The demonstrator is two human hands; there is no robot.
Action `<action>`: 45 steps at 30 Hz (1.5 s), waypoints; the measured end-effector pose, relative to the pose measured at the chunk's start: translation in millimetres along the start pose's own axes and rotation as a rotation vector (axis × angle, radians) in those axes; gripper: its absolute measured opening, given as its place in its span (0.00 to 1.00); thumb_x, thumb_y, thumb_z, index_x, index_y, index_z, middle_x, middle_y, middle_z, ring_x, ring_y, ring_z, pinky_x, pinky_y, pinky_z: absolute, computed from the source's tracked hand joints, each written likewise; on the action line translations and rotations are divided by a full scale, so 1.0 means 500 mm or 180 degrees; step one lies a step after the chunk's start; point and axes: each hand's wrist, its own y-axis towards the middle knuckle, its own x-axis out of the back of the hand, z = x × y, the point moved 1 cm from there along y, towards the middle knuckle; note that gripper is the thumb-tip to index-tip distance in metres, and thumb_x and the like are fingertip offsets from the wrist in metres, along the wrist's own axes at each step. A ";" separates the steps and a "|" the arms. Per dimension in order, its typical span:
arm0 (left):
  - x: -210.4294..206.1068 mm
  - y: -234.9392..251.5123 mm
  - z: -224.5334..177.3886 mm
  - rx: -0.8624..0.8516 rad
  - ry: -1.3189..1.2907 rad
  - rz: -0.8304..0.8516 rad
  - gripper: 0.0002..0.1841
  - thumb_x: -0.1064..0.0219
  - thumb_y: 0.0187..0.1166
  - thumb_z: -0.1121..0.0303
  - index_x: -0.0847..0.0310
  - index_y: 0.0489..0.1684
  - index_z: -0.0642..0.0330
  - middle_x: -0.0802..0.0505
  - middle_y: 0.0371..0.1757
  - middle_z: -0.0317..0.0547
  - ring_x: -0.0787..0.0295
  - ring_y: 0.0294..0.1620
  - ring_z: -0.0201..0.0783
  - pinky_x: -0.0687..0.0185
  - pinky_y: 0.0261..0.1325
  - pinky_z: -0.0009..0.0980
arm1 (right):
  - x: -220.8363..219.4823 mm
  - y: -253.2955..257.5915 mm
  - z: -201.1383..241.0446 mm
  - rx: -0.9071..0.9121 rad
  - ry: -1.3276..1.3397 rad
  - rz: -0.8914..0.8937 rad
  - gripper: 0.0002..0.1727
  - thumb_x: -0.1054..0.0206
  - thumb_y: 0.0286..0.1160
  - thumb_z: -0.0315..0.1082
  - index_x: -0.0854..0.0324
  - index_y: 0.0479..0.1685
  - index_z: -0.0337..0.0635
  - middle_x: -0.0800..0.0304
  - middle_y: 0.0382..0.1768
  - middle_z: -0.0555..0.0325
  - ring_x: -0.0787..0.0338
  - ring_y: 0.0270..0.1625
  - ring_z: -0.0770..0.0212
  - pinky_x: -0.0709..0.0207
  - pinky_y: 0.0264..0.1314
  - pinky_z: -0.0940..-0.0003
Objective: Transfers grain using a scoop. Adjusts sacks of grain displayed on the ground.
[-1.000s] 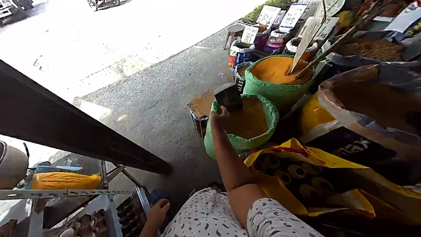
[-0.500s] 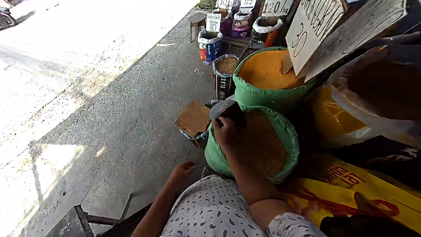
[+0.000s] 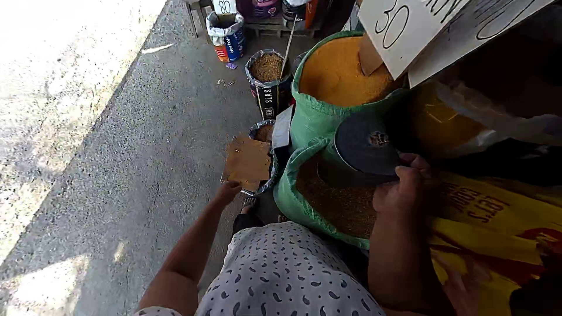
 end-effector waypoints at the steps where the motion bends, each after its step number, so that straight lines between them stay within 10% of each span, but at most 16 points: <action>1: 0.021 0.057 0.022 0.0024 0.0162 0.0062 0.20 0.38 0.88 0.62 0.21 0.69 0.68 0.11 0.64 0.59 0.13 0.63 0.47 0.21 0.71 0.47 | 0.002 -0.011 0.002 0.0038 -0.0006 -0.0267 0.15 0.52 0.73 0.23 0.22 0.38 0.53 0.15 0.32 0.78 0.14 0.39 0.78 0.15 0.49 0.73; 6: 0.103 0.288 0.078 0.0434 0.1027 0.0181 0.44 0.28 0.80 0.54 0.47 0.92 0.64 0.27 0.83 0.72 0.26 0.81 0.66 0.29 0.81 0.60 | 0.013 -0.072 -0.001 0.0209 -0.0220 -0.1636 0.11 0.53 0.75 0.23 0.26 0.37 0.46 0.16 0.34 0.67 0.13 0.43 0.68 0.16 0.56 0.61; 12: 0.118 0.447 0.152 0.0948 0.0875 0.0034 0.65 0.18 0.68 0.51 0.73 0.96 0.61 0.31 0.84 0.77 0.25 0.80 0.68 0.26 0.79 0.59 | 0.018 -0.131 0.006 0.0330 0.0092 -0.2403 0.15 0.62 0.79 0.26 0.30 0.49 0.38 0.15 0.43 0.52 0.11 0.51 0.57 0.16 0.62 0.53; 21: 0.174 0.405 0.103 0.0248 0.0598 0.0221 0.20 0.29 0.81 0.63 0.18 0.67 0.66 0.08 0.60 0.60 0.10 0.63 0.52 0.19 0.70 0.54 | -0.033 -0.149 0.007 0.0210 0.0162 -0.3041 0.12 0.61 0.79 0.27 0.30 0.46 0.41 0.16 0.40 0.54 0.12 0.48 0.58 0.16 0.58 0.53; 24: 0.147 0.326 -0.004 -0.0246 0.0617 0.0408 0.27 0.29 0.79 0.68 0.27 0.77 0.66 0.08 0.59 0.60 0.09 0.60 0.49 0.17 0.69 0.50 | -0.038 -0.148 0.008 0.0266 0.0286 -0.3129 0.11 0.60 0.78 0.27 0.31 0.42 0.42 0.17 0.35 0.55 0.12 0.44 0.59 0.15 0.54 0.54; 30: -0.027 0.229 -0.183 -0.0700 0.1902 0.1037 0.55 0.32 0.78 0.63 0.79 0.98 0.52 0.20 0.75 0.70 0.10 0.62 0.60 0.16 0.67 0.56 | -0.030 -0.180 0.028 0.0429 0.0323 -0.2999 0.12 0.60 0.76 0.26 0.30 0.37 0.43 0.16 0.32 0.58 0.11 0.41 0.62 0.14 0.52 0.59; 38: -0.205 0.243 -0.221 -0.0495 0.2279 0.1066 0.53 0.42 0.84 0.69 0.96 0.92 0.55 0.30 0.78 0.78 0.07 0.55 0.59 0.12 0.62 0.50 | 0.025 -0.238 0.045 0.0572 0.0238 -0.3246 0.15 0.63 0.82 0.26 0.29 0.39 0.41 0.15 0.33 0.57 0.10 0.42 0.62 0.13 0.53 0.59; 45: -0.234 0.254 -0.184 -0.0540 0.2469 0.0988 0.46 0.49 0.90 0.61 0.89 0.95 0.56 0.30 0.80 0.77 0.07 0.55 0.60 0.12 0.60 0.54 | 0.036 -0.245 0.080 0.0738 0.0151 -0.3073 0.15 0.61 0.77 0.24 0.27 0.37 0.42 0.14 0.33 0.58 0.10 0.42 0.63 0.13 0.53 0.60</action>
